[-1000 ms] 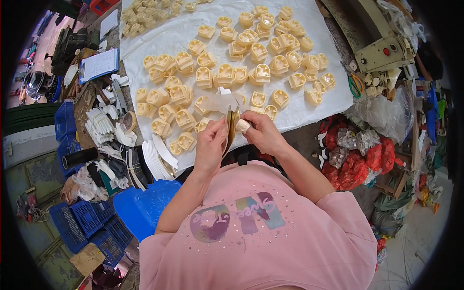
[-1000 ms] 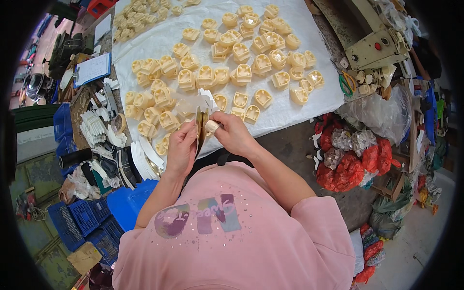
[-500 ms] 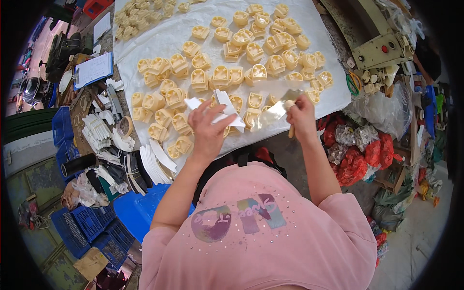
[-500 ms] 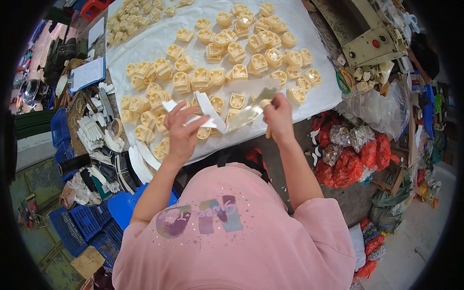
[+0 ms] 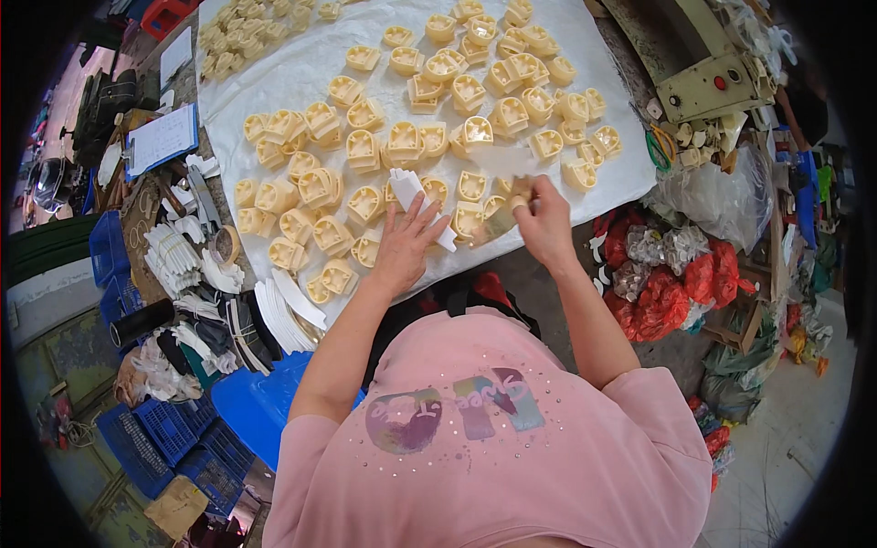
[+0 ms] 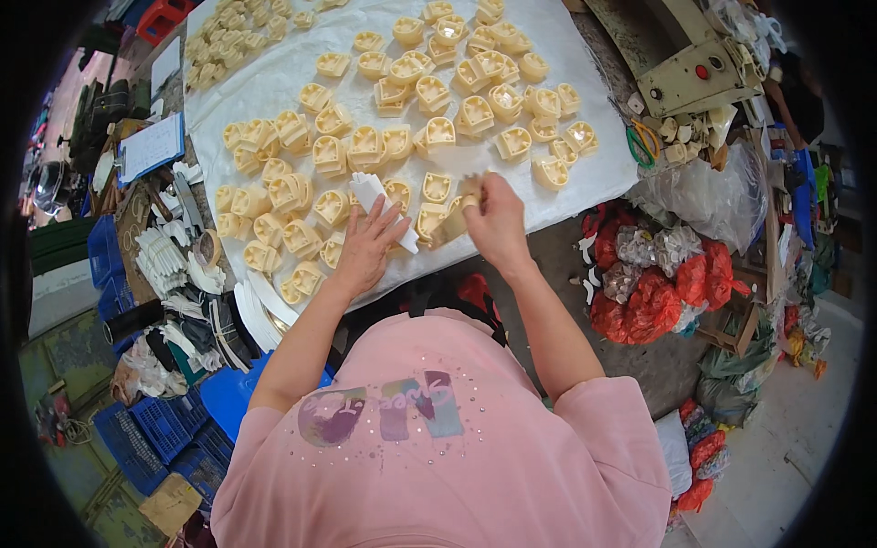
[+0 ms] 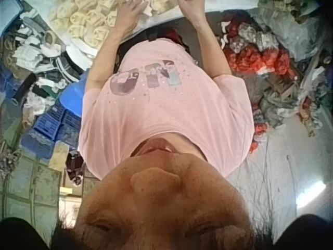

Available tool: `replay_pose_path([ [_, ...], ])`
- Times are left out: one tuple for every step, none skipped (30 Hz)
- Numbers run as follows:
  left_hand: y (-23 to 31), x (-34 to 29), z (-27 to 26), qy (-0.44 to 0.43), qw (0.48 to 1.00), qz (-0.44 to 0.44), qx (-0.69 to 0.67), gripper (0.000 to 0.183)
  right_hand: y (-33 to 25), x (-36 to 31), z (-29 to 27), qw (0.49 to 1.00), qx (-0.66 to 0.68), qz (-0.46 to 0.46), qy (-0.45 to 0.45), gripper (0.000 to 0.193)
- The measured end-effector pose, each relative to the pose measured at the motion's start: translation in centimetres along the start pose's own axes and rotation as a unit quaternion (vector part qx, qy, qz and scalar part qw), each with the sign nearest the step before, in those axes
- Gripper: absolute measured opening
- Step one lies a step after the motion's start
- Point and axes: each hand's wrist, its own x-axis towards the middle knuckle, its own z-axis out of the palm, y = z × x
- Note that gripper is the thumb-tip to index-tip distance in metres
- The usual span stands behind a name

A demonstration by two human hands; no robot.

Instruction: Packing and securing stacks of white shoe material pieces using rubber bands.

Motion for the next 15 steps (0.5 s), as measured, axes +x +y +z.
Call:
replay_pose_path([
  [0.1,-0.1,-0.3,0.002,1.0,-0.003,0.001,0.055,-0.1,0.3,0.5,0.998,-0.05,-0.039,-0.029,0.013],
  [0.3,-0.2,-0.6,0.036,0.999,-0.019,-0.013,0.051,-0.3,0.7,1.1,0.99,-0.099,-0.078,-0.058,0.014],
  [0.5,-0.3,-1.0,0.07,0.996,-0.036,-0.029,0.047,-0.6,0.9,1.7,0.99,-0.094,-0.081,-0.066,0.016],
  [0.9,-0.5,-1.5,0.072,0.996,-0.039,-0.028,0.047,-1.0,1.0,2.3,0.99,-0.094,-0.083,-0.069,0.016],
  [1.5,-0.6,-2.0,0.103,0.985,-0.088,-0.107,0.043,-1.5,1.1,2.7,0.99,-0.087,-0.079,-0.081,0.016],
  [2.0,-0.7,-2.4,0.135,0.964,-0.139,-0.183,0.04,-2.0,1.2,3.1,0.989,-0.079,-0.075,-0.096,0.016],
  [2.3,-0.8,-2.4,0.138,0.963,-0.142,-0.182,0.04,-1.8,1.3,3.5,0.992,-0.043,-0.062,-0.103,0.017],
  [2.5,-0.9,-2.3,0.162,0.95,-0.161,-0.213,0.038,-2.0,1.3,3.7,0.991,-0.043,-0.065,-0.107,0.017],
  [2.7,-1.0,-2.3,0.186,0.935,-0.179,-0.243,0.036,-2.2,1.2,3.7,0.993,-0.035,-0.052,-0.1,0.017],
  [2.4,-1.4,-2.1,0.188,0.934,-0.181,-0.242,0.036,-2.4,1.2,3.8,0.995,-0.026,-0.038,-0.092,0.016],
  [1.9,-1.8,-1.7,0.175,0.931,-0.205,-0.244,0.036,-2.1,1.3,3.8,0.994,-0.027,-0.04,-0.094,0.016],
  [1.7,-2.3,-1.2,0.162,0.928,-0.229,-0.246,0.036,-1.6,1.3,3.8,0.996,0.023,-0.001,-0.091,0.016],
  [1.7,-2.4,-0.7,0.164,0.927,-0.231,-0.246,0.036,-1.3,1.2,3.9,0.993,0.073,0.038,-0.087,0.016],
  [1.9,-2.5,-0.2,0.18,0.876,-0.274,-0.353,0.034,-1.1,1.1,3.9,0.993,0.072,0.037,-0.089,0.016],
  [2.3,-2.1,-0.4,0.192,0.812,-0.311,-0.456,0.032,-1.0,0.9,3.9,0.978,0.155,0.086,-0.108,0.016],
])
